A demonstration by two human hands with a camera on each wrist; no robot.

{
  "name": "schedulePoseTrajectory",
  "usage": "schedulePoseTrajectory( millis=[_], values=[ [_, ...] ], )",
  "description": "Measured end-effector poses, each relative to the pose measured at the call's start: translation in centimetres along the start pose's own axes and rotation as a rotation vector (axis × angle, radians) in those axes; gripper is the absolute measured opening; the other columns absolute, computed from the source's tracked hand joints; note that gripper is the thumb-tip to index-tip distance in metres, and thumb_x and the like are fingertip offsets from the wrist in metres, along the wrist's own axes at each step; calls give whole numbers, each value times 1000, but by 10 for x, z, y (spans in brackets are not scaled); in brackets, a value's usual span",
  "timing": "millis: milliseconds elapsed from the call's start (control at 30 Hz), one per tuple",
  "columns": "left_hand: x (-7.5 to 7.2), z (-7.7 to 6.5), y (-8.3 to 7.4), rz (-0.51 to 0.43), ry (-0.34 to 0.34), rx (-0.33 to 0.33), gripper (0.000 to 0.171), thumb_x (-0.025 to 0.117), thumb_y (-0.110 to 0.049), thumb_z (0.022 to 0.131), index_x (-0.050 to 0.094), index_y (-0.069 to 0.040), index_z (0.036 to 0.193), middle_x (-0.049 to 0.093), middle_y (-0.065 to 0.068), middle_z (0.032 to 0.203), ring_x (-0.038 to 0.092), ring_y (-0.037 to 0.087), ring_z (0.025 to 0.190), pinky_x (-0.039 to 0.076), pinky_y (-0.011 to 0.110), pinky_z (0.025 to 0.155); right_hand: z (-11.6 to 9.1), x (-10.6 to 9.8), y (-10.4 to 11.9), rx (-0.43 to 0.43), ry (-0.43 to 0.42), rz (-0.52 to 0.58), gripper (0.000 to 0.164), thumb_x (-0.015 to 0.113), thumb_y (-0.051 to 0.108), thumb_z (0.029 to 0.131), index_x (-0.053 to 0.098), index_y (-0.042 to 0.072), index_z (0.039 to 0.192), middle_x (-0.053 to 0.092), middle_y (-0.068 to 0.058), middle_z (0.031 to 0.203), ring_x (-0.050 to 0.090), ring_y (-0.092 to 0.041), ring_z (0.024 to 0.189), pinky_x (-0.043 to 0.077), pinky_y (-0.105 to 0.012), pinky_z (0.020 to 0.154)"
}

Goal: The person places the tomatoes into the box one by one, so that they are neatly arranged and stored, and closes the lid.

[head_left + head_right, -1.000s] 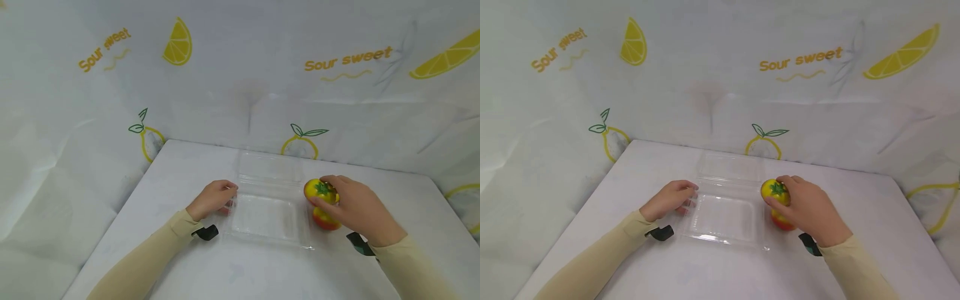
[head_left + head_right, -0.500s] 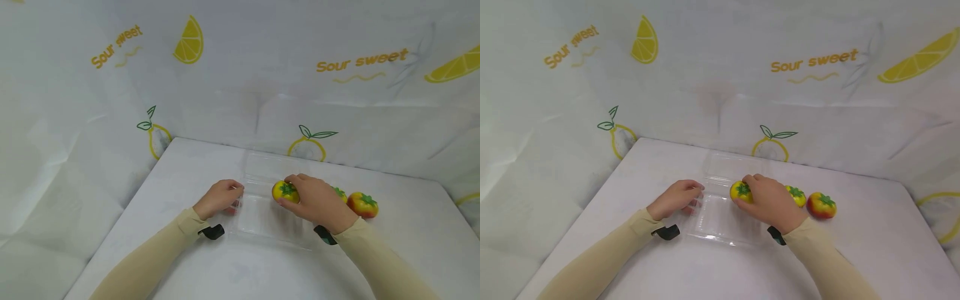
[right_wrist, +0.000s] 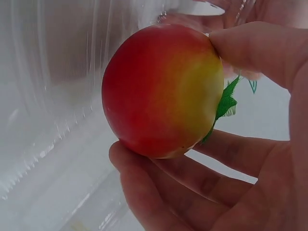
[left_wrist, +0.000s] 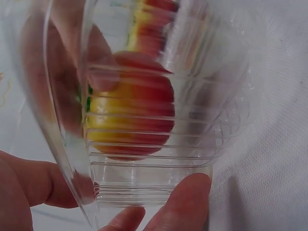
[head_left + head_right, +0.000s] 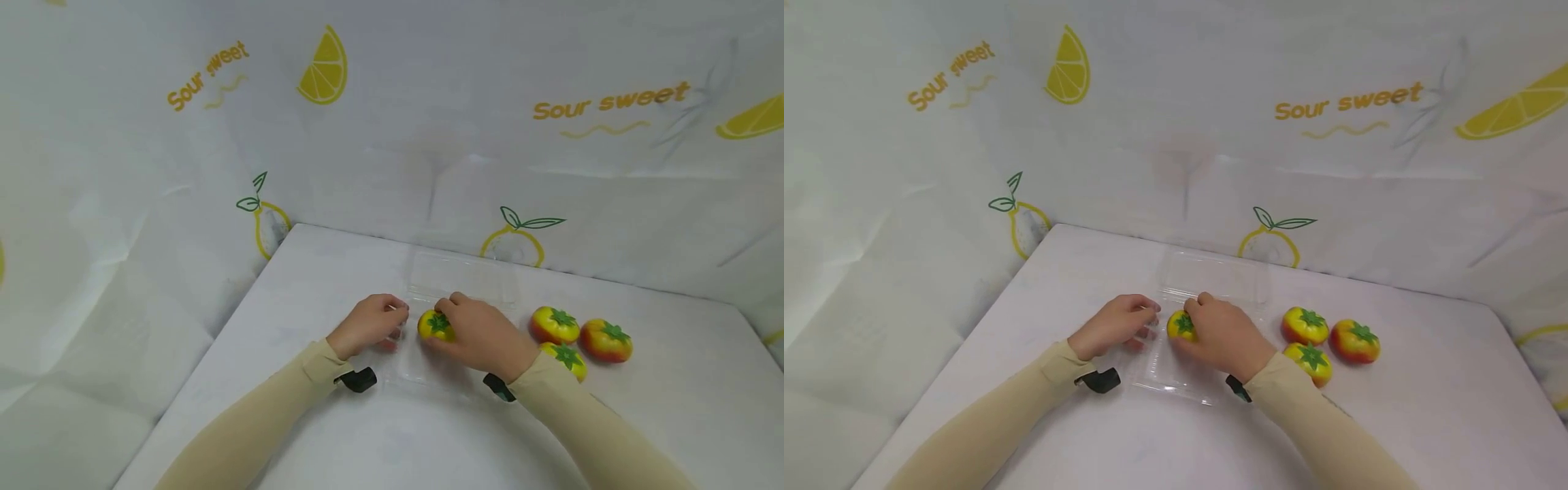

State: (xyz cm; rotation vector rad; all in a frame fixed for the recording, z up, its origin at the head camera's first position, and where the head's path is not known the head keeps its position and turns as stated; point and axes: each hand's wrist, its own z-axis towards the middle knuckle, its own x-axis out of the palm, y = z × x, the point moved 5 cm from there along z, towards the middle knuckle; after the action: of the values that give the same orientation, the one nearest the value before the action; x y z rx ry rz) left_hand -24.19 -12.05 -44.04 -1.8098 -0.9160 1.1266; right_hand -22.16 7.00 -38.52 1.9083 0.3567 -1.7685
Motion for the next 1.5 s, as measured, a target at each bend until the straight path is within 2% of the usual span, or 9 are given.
schedulePoseTrajectory(
  millis=[433, 667, 1000, 1300, 1500],
  values=[
    [1, 1, 0, -2, 0, 12, 39, 58, -32, 105, 70, -6, 131, 75, 12, 107, 72, 21, 90, 68, 33, 72, 7, 9, 7, -11, 4, -40, 53, 77, 48, 97, 70, 6, 128, 64, -8, 105, 59, -17, 77, 63, -38, 77],
    [0, 1, 2, -8, -5, 17, 38, 58, -32, 106, 71, -5, 129, 75, 13, 106, 72, 21, 88, 68, 34, 71, 9, 9, 7, -22, -9, -79, 53, 79, 50, 96, 71, 7, 127, 66, -6, 107, 60, -17, 82, 64, -38, 80],
    [1, 2, 4, -13, -6, 23, 38, 58, -34, 106, 71, -7, 128, 74, 14, 103, 71, 21, 87, 68, 33, 71, 7, 7, 7, -20, -31, -62, 54, 83, 49, 93, 71, 9, 128, 63, -7, 106, 59, -17, 82, 64, -37, 79],
    [4, 4, 1, 8, -8, 14, 38, 59, -35, 106, 71, -8, 130, 75, 11, 109, 72, 22, 91, 68, 34, 73, 1, 1, -2, -2, -49, -58, 58, 81, 51, 94, 70, 8, 133, 65, -8, 110, 61, -17, 83, 65, -39, 81],
    [2, 2, 8, 18, -20, 12, 39, 58, -35, 106, 71, -8, 131, 75, 10, 112, 72, 22, 92, 67, 33, 75, -10, -10, -11, 40, -66, -13, 61, 82, 49, 93, 70, 8, 136, 67, -8, 115, 63, -16, 84, 65, -39, 79]
  ],
)
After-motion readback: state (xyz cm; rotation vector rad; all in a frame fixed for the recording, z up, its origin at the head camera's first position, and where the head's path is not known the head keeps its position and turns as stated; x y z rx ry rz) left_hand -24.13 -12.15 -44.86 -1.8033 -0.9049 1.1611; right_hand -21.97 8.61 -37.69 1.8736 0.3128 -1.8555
